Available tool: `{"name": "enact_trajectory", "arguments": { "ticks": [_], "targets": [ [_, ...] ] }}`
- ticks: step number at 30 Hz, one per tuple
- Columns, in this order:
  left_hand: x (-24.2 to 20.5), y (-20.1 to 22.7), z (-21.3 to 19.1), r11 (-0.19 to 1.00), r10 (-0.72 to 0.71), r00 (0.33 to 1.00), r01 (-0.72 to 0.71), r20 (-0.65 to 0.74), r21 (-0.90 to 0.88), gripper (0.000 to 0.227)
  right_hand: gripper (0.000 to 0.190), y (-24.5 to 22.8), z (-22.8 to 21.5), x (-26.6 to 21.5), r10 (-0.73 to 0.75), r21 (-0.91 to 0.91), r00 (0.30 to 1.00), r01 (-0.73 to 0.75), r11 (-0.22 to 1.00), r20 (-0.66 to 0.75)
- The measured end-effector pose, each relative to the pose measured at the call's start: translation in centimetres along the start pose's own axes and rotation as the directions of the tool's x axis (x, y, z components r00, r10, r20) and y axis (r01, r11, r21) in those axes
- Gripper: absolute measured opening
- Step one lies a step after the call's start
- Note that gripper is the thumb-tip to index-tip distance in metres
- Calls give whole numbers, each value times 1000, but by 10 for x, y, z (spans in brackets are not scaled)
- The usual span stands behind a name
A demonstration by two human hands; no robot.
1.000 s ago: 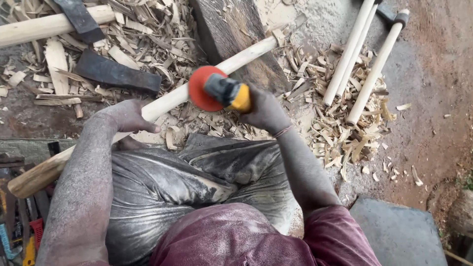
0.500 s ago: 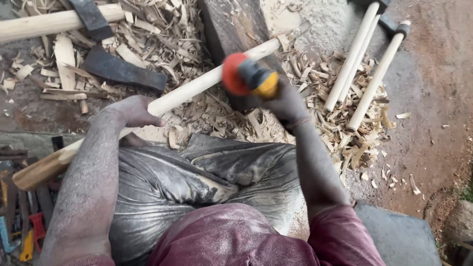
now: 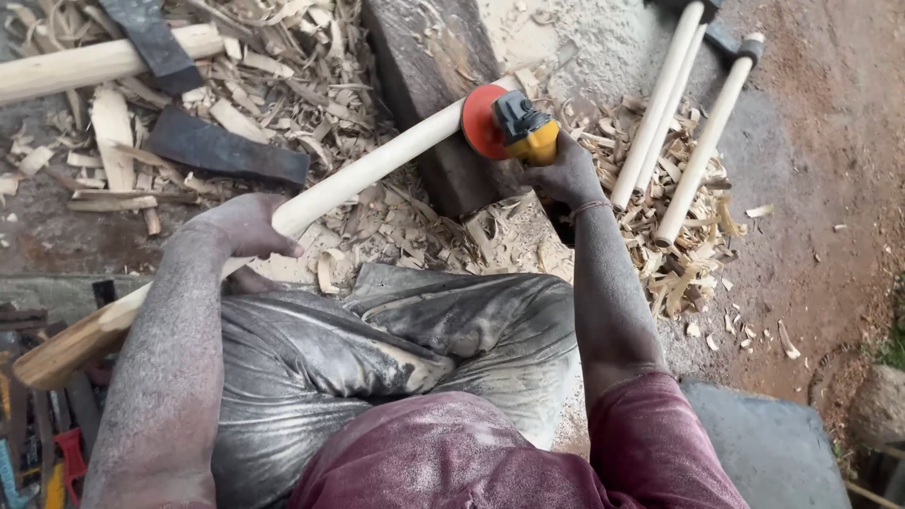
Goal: Sand the wooden handle of a tool using an angle grinder with a sanding disc.
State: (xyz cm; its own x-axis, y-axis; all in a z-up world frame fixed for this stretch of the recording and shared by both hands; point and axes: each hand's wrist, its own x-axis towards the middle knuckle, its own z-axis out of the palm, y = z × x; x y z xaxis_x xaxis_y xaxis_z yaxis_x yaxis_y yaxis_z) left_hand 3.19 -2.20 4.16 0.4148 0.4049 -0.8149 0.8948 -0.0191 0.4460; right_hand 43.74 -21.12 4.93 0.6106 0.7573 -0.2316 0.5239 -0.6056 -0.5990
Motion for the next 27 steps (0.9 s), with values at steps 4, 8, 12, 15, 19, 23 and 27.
{"name": "enact_trajectory", "arguments": {
  "ticks": [4,8,12,15,19,23,27],
  "targets": [
    [5,-11,-6,993,-45,996,53,77,-107,78,70,-14,18,-14,-15,-14,999,16,1000,48],
    [29,-27,-3,996,37,998,-41,52,83,69,80,-62,32,-64,-103,-126,982,123,984,156],
    [20,-20,-2,989,-22,994,38,109,-140,64,80,-36,34,-39,-104,-36,986,110,993,127],
    [14,-16,-3,994,-48,995,57,88,-97,64,82,-8,11,1,202,2,977,-203,979,64],
    [11,-16,0,997,-51,994,55,93,-49,65,71,9,-13,22,178,8,982,-179,984,67],
    [-2,-8,9,989,-38,998,44,-45,139,59,75,5,12,-2,110,-19,988,-109,994,105],
    [-22,6,28,858,-8,970,131,-242,497,58,73,-15,26,-38,24,-260,984,23,965,177]
  ]
}}
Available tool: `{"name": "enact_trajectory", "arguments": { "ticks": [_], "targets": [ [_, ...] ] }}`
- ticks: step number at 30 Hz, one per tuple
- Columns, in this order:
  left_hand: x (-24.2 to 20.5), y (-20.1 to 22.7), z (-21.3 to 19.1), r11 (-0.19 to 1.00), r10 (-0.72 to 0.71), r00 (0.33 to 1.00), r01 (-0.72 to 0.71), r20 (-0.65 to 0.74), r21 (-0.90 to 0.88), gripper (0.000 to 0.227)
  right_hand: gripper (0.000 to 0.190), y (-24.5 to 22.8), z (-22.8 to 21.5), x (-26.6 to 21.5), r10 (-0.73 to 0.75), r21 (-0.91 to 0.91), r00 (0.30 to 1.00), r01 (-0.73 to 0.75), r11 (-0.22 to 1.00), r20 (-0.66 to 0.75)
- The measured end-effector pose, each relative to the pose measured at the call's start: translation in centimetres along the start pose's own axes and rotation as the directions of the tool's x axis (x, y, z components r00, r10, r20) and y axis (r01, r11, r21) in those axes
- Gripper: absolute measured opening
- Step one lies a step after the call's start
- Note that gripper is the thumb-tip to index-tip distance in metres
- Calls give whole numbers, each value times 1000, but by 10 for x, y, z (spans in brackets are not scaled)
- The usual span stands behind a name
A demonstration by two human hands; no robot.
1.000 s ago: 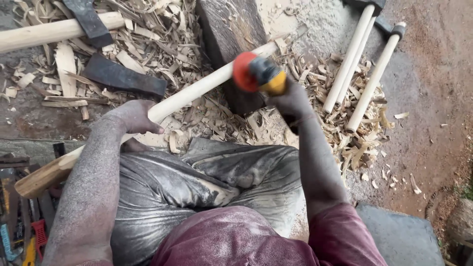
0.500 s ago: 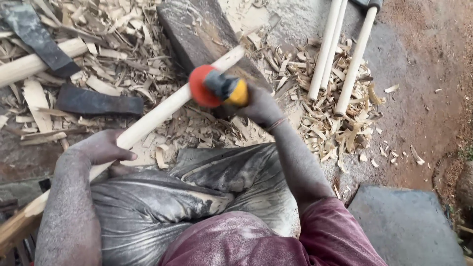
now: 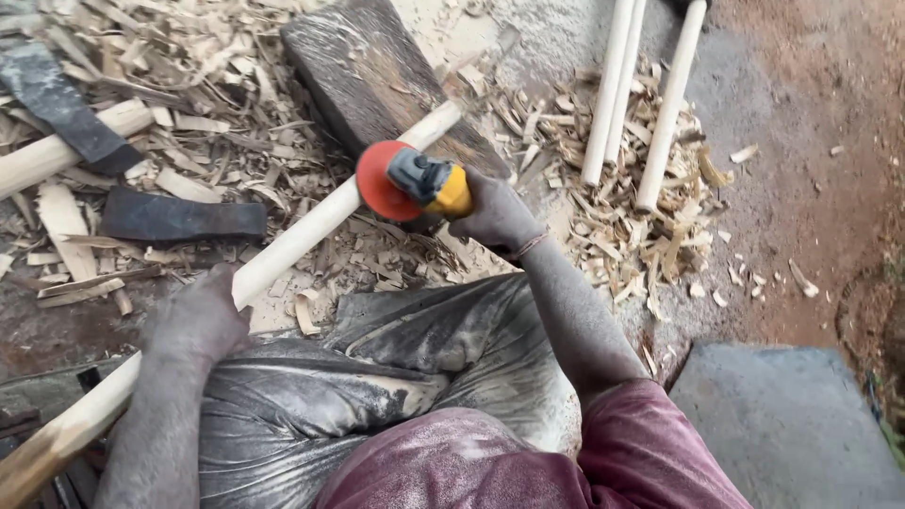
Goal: Sand the wooden handle of a tool using an angle grinder with a sanding disc.
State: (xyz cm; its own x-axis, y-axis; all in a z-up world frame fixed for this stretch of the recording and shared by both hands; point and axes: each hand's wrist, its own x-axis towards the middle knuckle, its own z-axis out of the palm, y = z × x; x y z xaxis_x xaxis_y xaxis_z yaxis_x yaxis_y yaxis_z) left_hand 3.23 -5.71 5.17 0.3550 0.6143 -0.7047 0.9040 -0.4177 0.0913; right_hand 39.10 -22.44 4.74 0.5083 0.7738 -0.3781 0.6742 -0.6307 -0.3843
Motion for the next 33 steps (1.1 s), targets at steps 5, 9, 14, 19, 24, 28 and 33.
{"name": "enact_trajectory", "arguments": {
  "ticks": [5,9,14,19,24,28,33],
  "targets": [
    [-6,1,12,994,0,981,22,-193,111,33,82,28,-26,19,64,204,998,-58,977,-24],
    [-17,10,-9,993,-41,998,46,-47,105,55,89,46,-52,32,217,370,974,-179,912,-63],
    [7,-10,1,1000,7,1000,-7,-1,-25,64,84,21,-20,18,162,231,985,-145,962,-57],
    [12,-12,-4,999,20,999,-18,40,-43,55,80,11,6,15,-36,90,998,40,995,-52],
    [23,-17,-4,996,18,998,-14,58,-85,61,79,67,-19,56,74,246,985,-35,969,-153],
    [37,-25,4,978,33,993,-9,112,-208,56,83,48,-33,44,185,250,975,-149,957,-125],
    [49,-33,7,962,28,984,21,174,-274,66,87,-27,-2,-9,-26,135,998,33,990,-52]
  ]
}}
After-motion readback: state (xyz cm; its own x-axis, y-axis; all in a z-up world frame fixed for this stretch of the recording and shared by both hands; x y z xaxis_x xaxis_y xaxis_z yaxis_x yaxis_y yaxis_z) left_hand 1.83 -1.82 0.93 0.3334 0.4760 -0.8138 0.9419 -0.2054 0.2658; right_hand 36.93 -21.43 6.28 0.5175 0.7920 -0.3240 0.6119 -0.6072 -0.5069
